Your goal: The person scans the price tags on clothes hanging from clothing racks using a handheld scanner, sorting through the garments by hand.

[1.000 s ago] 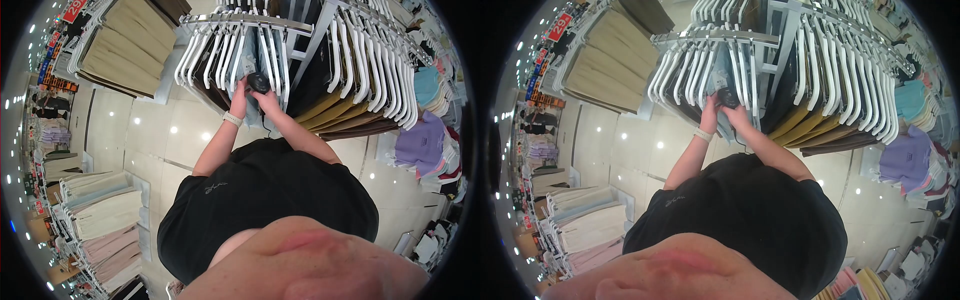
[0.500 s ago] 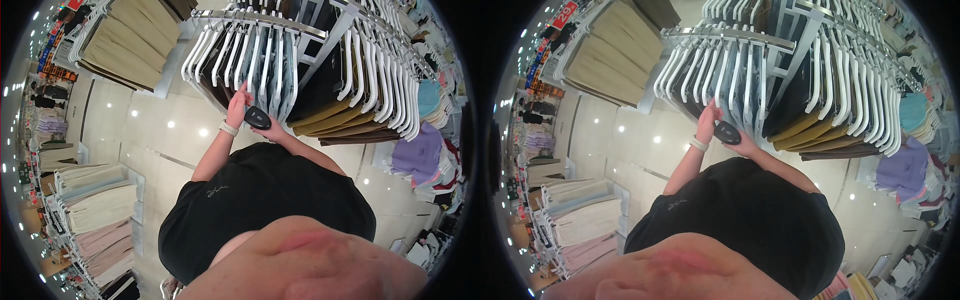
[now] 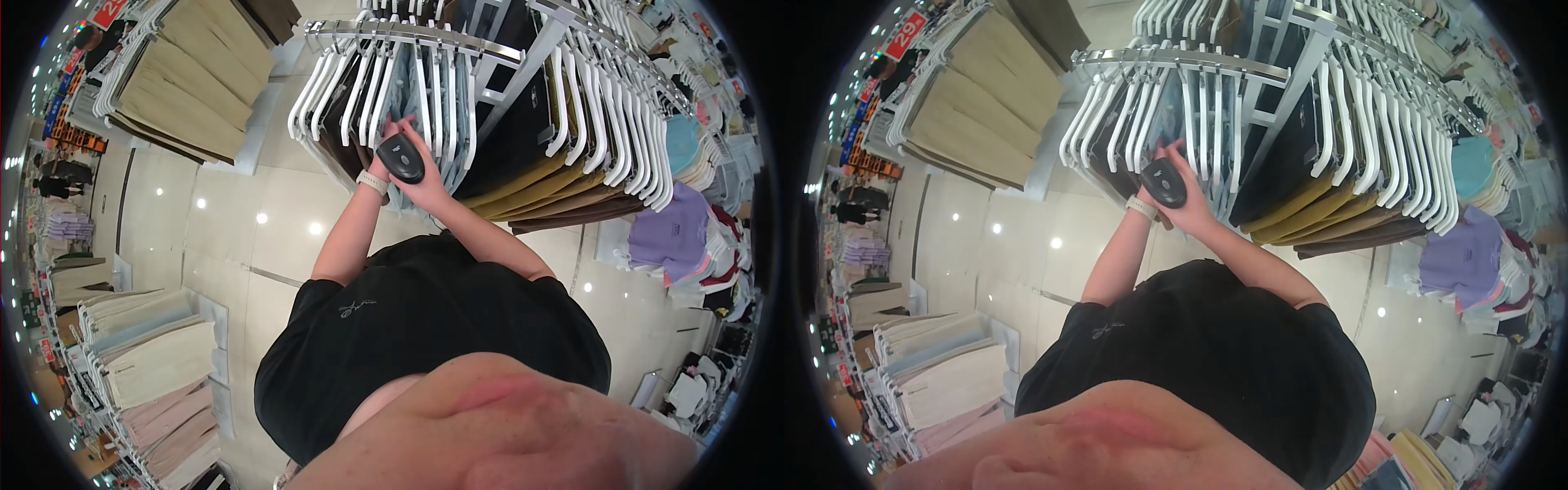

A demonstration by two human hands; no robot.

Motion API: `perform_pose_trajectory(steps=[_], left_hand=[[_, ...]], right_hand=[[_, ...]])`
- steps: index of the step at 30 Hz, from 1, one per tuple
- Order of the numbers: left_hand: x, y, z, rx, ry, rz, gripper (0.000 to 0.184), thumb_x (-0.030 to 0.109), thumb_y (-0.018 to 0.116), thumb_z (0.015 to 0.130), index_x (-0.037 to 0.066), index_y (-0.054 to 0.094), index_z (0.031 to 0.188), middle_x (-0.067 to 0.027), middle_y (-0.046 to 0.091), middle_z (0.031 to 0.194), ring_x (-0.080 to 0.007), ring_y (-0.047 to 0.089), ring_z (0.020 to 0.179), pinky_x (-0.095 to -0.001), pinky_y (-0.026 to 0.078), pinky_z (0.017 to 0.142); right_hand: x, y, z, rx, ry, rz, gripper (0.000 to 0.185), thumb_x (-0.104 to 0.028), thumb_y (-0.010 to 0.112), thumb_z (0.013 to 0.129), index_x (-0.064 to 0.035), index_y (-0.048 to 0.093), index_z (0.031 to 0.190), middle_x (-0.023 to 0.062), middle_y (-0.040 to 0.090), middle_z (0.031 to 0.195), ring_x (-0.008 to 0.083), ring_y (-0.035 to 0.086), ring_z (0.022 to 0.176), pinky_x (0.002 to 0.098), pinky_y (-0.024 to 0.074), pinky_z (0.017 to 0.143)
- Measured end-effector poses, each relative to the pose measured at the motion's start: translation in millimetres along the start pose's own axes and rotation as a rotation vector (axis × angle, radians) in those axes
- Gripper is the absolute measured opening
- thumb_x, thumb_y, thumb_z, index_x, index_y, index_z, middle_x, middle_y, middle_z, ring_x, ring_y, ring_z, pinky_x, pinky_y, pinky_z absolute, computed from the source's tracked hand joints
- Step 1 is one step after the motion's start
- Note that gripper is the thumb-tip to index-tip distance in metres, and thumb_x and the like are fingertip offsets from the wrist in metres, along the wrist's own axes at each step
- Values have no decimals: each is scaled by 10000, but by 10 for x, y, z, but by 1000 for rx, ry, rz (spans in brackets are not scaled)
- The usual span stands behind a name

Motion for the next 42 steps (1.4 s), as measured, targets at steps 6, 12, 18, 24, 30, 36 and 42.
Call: perform_pose_trajectory(steps=[6,12,18,24,30,36,42], left_hand=[[-91,-212,443,111,171,287,650,491,294,1100,20,359,1544,-126,333,1586,-226,325,1453,-344,255,1204],[277,133,-100,199,202,472,668,506,254,1100,3,405,1513,-149,407,1552,-253,357,1453,-360,258,1208],[77,-93,-459,195,233,581,417,274,453,1088,-25,545,1363,-99,639,1249,-202,578,1173,-307,419,1033],[308,-186,-1012,415,412,568,297,198,479,1069,-43,647,1109,-43,679,973,-113,597,789,-274,482,704],[466,-34,-940,232,421,732,360,246,467,1069,-16,674,1205,-103,656,1126,-189,617,954,-317,485,874],[290,68,-888,20,134,340,599,466,308,1092,37,563,1423,-150,336,1607,-261,367,1454,-396,297,1179],[-72,-328,-710,-35,61,642,565,312,334,1084,22,317,1569,-154,376,1577,-278,318,1482,-362,245,1215]], right_hand=[[48,-89,8,40,101,-8,893,-38,779,821,-9,289,1567,202,303,1620,263,404,1444,354,351,1150],[508,-160,172,168,249,-203,595,-152,786,803,-20,554,1334,231,582,1370,343,593,1257,395,473,1019],[975,-163,-73,-51,556,-229,561,-290,821,766,-57,637,1241,193,710,1115,330,697,1055,390,534,885],[1026,-138,-924,-499,471,-181,483,-225,810,783,-31,638,1191,154,714,1074,281,689,1016,378,518,912],[690,-41,-826,-676,298,-24,499,-161,834,783,-14,617,1207,147,713,1056,241,690,992,368,524,902],[490,61,-616,-323,255,122,497,-57,782,844,-15,568,1290,73,709,1099,150,674,1034,332,525,911],[127,179,5,-179,95,233,715,63,708,817,-2,430,1472,131,502,1491,177,492,1347,329,360,1133]])
Point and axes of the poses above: each hand's wrist, its own z-axis towards the middle knuckle, its own y-axis out of the palm, x = y × z, the point moved 3 cm from there along z, towards the middle knuckle
